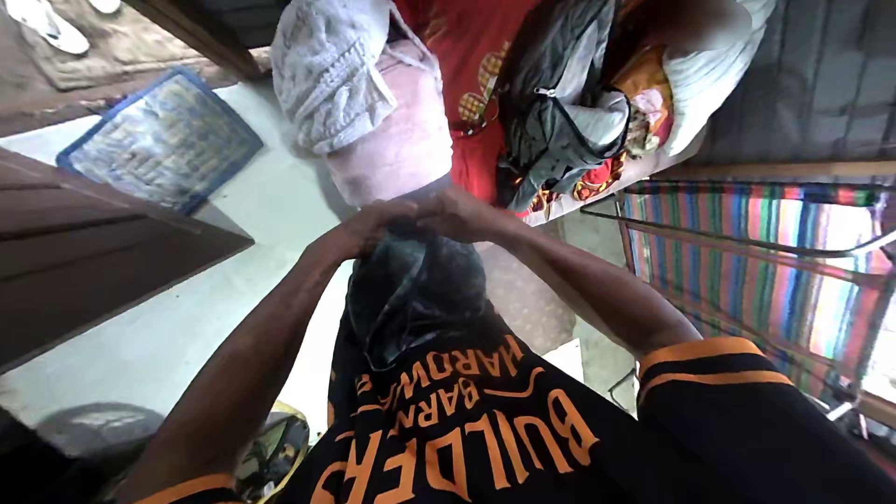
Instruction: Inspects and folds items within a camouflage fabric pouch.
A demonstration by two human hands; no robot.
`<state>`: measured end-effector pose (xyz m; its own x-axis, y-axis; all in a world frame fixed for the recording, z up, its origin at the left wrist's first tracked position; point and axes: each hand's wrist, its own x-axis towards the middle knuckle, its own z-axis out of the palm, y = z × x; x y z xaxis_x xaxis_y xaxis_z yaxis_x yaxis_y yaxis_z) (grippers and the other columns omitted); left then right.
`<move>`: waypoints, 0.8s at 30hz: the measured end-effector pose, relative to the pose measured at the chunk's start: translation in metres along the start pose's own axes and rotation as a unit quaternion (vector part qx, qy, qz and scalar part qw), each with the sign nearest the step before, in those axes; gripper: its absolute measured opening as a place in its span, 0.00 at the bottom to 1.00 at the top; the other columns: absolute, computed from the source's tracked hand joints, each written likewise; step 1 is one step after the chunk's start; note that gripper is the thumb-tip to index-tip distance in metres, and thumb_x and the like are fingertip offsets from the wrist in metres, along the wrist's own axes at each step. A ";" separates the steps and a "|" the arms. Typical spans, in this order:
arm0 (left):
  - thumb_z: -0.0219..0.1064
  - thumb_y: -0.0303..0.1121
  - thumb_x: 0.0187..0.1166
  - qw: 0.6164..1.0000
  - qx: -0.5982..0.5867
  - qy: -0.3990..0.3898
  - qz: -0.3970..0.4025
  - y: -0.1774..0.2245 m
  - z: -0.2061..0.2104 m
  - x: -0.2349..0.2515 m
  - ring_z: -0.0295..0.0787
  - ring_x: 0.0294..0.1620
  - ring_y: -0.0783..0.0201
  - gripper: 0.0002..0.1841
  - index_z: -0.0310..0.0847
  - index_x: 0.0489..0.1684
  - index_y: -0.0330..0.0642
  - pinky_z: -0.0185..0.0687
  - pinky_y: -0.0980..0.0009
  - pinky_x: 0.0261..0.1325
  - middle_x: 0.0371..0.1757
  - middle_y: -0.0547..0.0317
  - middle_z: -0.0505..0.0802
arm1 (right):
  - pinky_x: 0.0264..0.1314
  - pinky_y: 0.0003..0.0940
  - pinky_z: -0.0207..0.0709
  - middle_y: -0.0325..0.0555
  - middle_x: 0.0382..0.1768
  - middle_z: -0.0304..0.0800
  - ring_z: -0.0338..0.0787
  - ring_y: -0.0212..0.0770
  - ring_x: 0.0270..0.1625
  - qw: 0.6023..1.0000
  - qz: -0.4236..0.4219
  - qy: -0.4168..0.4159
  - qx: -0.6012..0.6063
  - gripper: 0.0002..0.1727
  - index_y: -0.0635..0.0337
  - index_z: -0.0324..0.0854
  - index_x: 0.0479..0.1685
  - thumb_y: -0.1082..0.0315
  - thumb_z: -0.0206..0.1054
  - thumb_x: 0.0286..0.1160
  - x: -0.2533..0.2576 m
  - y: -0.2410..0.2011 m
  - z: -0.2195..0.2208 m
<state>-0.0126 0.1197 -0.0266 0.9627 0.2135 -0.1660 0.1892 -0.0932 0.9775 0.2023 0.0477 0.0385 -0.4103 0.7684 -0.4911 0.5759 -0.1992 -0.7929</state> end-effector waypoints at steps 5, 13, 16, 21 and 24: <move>0.61 0.15 0.75 1.000 -0.019 0.008 -0.018 0.008 0.001 0.003 0.87 0.61 0.56 0.11 0.88 0.49 0.30 0.78 0.57 0.71 0.55 0.45 0.91 | 0.41 0.36 0.78 0.47 0.30 0.87 0.83 0.35 0.32 0.995 0.042 -0.009 0.087 0.13 0.68 0.89 0.39 0.68 0.63 0.84 0.005 -0.009 -0.004; 0.59 0.14 0.75 0.996 0.069 0.036 0.052 -0.015 0.011 0.005 0.88 0.61 0.45 0.14 0.88 0.51 0.30 0.77 0.46 0.70 0.55 0.39 0.91 | 0.59 0.60 0.81 0.59 0.42 0.92 0.91 0.59 0.51 0.983 0.031 -0.079 -0.164 0.10 0.67 0.89 0.42 0.72 0.64 0.81 0.009 -0.022 -0.014; 0.56 0.22 0.85 0.988 0.118 0.095 0.013 -0.011 0.016 0.001 0.86 0.64 0.43 0.12 0.86 0.54 0.30 0.77 0.46 0.71 0.56 0.39 0.90 | 0.55 0.62 0.82 0.60 0.43 0.91 0.91 0.62 0.51 0.976 0.008 -0.032 -0.216 0.10 0.65 0.88 0.45 0.71 0.61 0.83 -0.006 -0.037 -0.017; 0.51 0.32 0.90 0.966 0.118 0.197 -0.122 0.017 0.016 0.003 0.87 0.62 0.44 0.16 0.85 0.56 0.31 0.79 0.48 0.68 0.57 0.38 0.89 | 0.50 0.54 0.85 0.59 0.35 0.89 0.91 0.60 0.45 0.942 -0.118 0.080 -0.304 0.08 0.67 0.86 0.39 0.77 0.60 0.79 -0.045 -0.059 -0.021; 0.52 0.33 0.90 0.958 0.110 0.220 -0.148 0.032 0.012 0.012 0.87 0.61 0.47 0.16 0.85 0.56 0.33 0.79 0.48 0.67 0.56 0.40 0.89 | 0.55 0.52 0.85 0.60 0.38 0.91 0.92 0.61 0.50 0.923 -0.138 0.098 -0.346 0.09 0.66 0.87 0.42 0.77 0.59 0.80 -0.063 -0.067 -0.022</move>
<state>0.0078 0.1077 0.0015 0.6952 0.6468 -0.3136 0.5239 -0.1573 0.8371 0.2048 0.0262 0.1305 -0.5121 0.8407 -0.1760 0.8099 0.4044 -0.4248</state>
